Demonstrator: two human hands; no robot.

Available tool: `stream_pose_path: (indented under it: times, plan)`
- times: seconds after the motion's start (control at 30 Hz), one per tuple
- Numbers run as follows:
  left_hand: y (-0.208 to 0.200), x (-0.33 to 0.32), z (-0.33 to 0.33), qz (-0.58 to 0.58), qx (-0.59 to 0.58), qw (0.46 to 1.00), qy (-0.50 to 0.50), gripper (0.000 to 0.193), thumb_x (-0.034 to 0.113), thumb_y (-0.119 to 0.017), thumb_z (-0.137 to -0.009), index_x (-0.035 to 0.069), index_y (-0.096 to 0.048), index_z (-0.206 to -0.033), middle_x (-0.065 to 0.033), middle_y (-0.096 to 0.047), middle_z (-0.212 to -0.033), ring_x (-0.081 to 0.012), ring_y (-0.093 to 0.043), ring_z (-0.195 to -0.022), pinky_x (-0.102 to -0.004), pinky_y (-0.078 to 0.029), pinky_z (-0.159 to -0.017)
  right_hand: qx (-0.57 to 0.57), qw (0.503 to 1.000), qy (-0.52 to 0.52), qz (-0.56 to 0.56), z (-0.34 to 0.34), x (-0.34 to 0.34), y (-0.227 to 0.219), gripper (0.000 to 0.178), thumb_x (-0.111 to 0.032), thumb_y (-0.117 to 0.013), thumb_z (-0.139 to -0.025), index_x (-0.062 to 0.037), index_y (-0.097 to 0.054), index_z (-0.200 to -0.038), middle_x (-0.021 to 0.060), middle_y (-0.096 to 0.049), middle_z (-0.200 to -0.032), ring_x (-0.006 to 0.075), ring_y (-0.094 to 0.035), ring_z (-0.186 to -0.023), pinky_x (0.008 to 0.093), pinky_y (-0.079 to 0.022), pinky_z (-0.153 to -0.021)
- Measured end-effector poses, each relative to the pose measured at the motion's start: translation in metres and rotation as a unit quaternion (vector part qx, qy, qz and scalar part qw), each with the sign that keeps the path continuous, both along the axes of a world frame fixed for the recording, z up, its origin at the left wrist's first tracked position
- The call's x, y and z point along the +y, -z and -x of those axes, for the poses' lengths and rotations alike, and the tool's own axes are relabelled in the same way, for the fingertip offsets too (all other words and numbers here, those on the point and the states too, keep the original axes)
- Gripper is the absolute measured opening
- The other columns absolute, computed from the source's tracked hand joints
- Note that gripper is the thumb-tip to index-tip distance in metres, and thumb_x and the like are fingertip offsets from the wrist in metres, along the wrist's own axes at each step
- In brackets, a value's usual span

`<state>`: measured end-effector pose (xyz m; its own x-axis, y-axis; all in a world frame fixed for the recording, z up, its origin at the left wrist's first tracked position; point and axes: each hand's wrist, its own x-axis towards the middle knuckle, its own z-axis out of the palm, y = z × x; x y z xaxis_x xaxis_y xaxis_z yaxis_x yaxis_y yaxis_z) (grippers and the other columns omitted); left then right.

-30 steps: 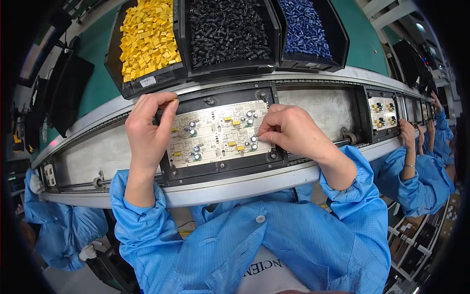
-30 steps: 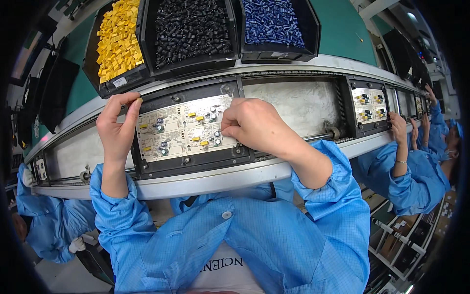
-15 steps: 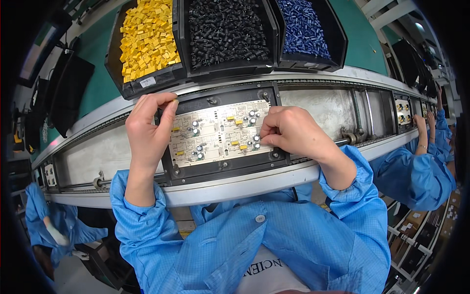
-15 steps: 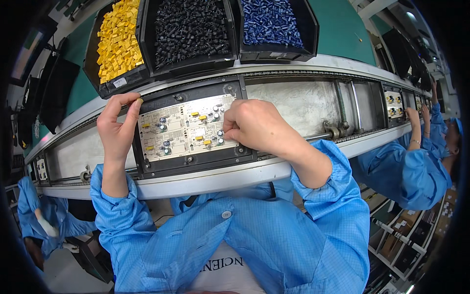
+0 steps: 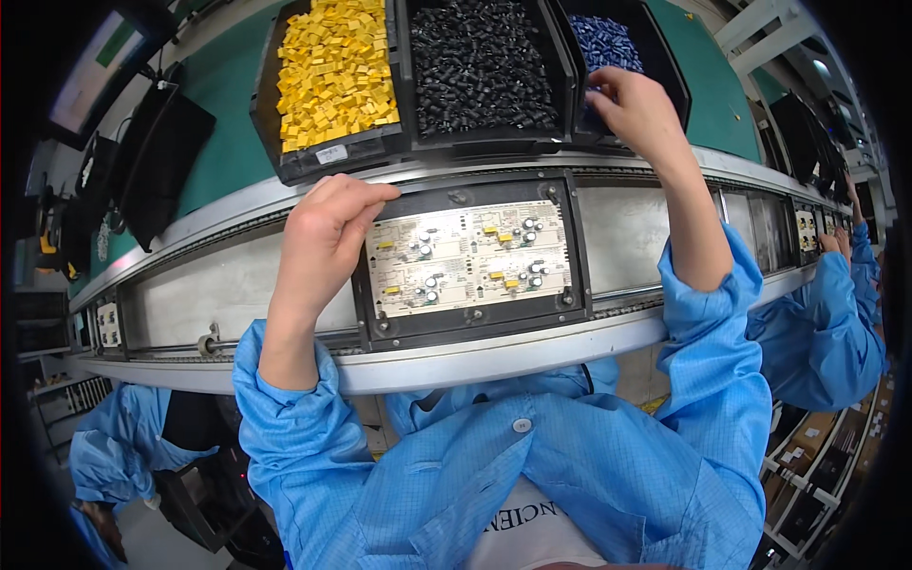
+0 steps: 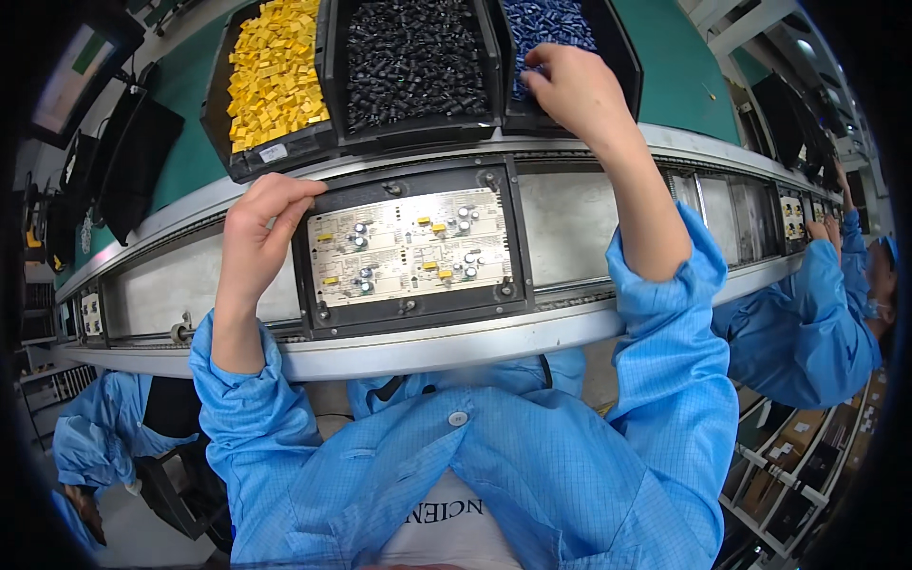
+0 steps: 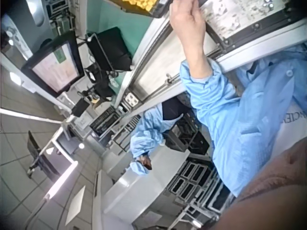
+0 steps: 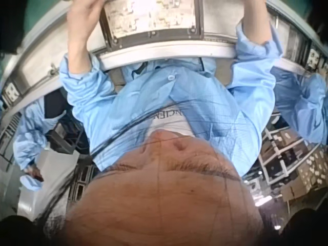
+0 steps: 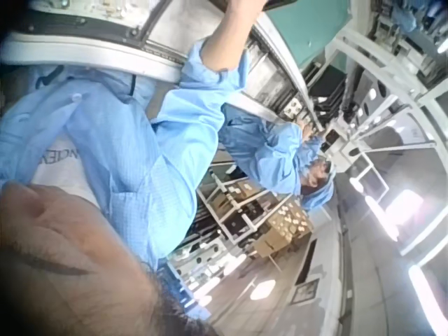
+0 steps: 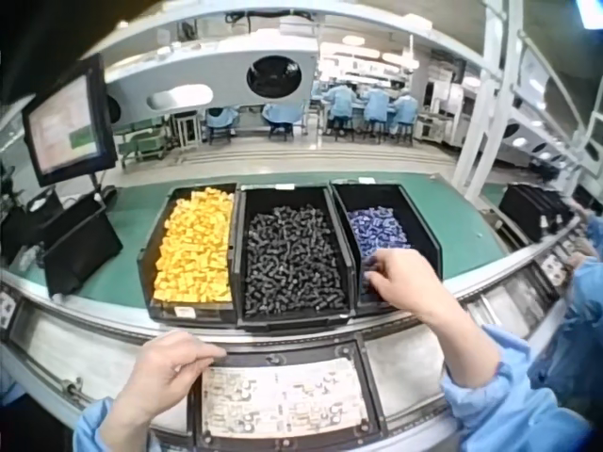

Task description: Assembling electronic components onto a printed circuit board on a conveyor belt.

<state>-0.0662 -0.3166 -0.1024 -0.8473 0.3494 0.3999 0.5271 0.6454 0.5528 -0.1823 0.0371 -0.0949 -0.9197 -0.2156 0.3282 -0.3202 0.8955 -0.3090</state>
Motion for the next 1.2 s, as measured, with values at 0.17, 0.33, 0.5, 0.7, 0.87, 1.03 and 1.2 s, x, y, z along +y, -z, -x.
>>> stream_pose_path:
  times: [0.17, 0.33, 0.5, 0.7, 0.87, 1.03, 1.2]
  plan:
    - [0.001, -0.002, -0.005, -0.055, -0.060, 0.995, -0.055, 0.019, 0.001, -0.072, -0.080, 0.003, -0.073, -0.099, -0.0107, -0.069, -0.088, -0.0286, -0.065, -0.075, -0.0368, -0.053, -0.069, -0.075, 0.997, -0.010, 0.025, 0.016, -0.002, 0.011, 0.021, -0.015, -0.071, -0.085, -0.0038, -0.070, -0.103, 0.0155, -0.073, -0.093, 0.0329, -0.070, -0.088, 0.0399, -0.054, -0.078]
    - [0.001, -0.003, -0.002, 0.033, -0.001, 0.998, 0.058, 0.022, -0.003, -0.073, -0.077, 0.003, -0.073, -0.097, -0.0089, -0.068, -0.086, -0.0259, -0.064, -0.080, -0.0336, -0.051, -0.070, -0.017, 0.996, 0.024, 0.083, 0.000, -0.004, 0.009, 0.020, -0.013, -0.070, -0.087, -0.0037, -0.069, -0.104, 0.0114, -0.072, -0.089, 0.0230, -0.068, -0.081, 0.0331, -0.053, -0.074]
    - [-0.003, 0.009, -0.004, 0.085, -0.032, 0.994, 0.068, 0.020, -0.002, -0.073, -0.074, 0.002, -0.072, -0.093, -0.0092, -0.065, -0.081, -0.0274, -0.062, -0.080, -0.0365, -0.051, -0.070, 0.019, 0.972, -0.004, 0.235, -0.019, 0.008, 0.012, 0.017, -0.013, -0.067, -0.094, -0.0027, -0.068, -0.107, -0.0016, -0.068, -0.093, 0.0050, -0.060, -0.081, 0.0196, -0.047, -0.074]
    - [0.003, 0.013, -0.005, 0.128, -0.024, 0.989, 0.064, 0.017, 0.000, -0.076, -0.069, 0.003, -0.068, -0.084, -0.0088, -0.065, -0.083, -0.0287, -0.061, -0.081, -0.0387, -0.050, -0.071, -0.041, 0.920, -0.061, 0.386, -0.052, 0.023, 0.014, 0.017, -0.008, -0.065, -0.096, 0.0000, -0.066, -0.111, 0.0000, -0.066, -0.101, 0.0057, -0.060, -0.091, 0.0197, -0.047, -0.083]
    - [-0.001, 0.013, -0.008, 0.171, -0.030, 0.983, 0.064, 0.018, -0.001, -0.076, -0.067, 0.003, -0.068, -0.083, -0.0082, -0.065, -0.087, -0.0292, -0.061, -0.083, -0.0386, -0.049, -0.074, -0.055, 0.922, -0.060, 0.379, -0.064, 0.016, 0.011, 0.017, -0.008, -0.066, -0.095, -0.0001, -0.066, -0.111, -0.0004, -0.067, -0.100, 0.0049, -0.061, -0.087, 0.0189, -0.048, -0.080]
    - [-0.002, 0.013, -0.010, 0.185, -0.023, 0.981, 0.053, 0.014, 0.004, -0.076, -0.070, 0.004, -0.066, -0.079, -0.0056, -0.063, -0.088, -0.0271, -0.059, -0.085, -0.0381, -0.047, -0.074, -0.033, 0.935, -0.076, 0.346, -0.068, 0.006, 0.008, 0.014, -0.008, -0.068, -0.094, -0.0006, -0.068, -0.106, -0.0020, -0.067, -0.092, 0.0032, -0.059, -0.081, 0.0174, -0.046, -0.073]
    - [-0.001, 0.019, -0.011, 0.196, -0.018, 0.979, 0.057, 0.013, 0.002, -0.075, -0.070, 0.004, -0.066, -0.080, -0.0059, -0.063, -0.089, -0.0274, -0.059, -0.086, -0.0383, -0.047, -0.074, -0.014, 0.941, -0.083, 0.328, -0.066, 0.007, 0.011, 0.013, -0.008, -0.069, -0.093, -0.0004, -0.068, -0.104, -0.0025, -0.066, -0.091, 0.0027, -0.059, -0.079, 0.0172, -0.045, -0.070]
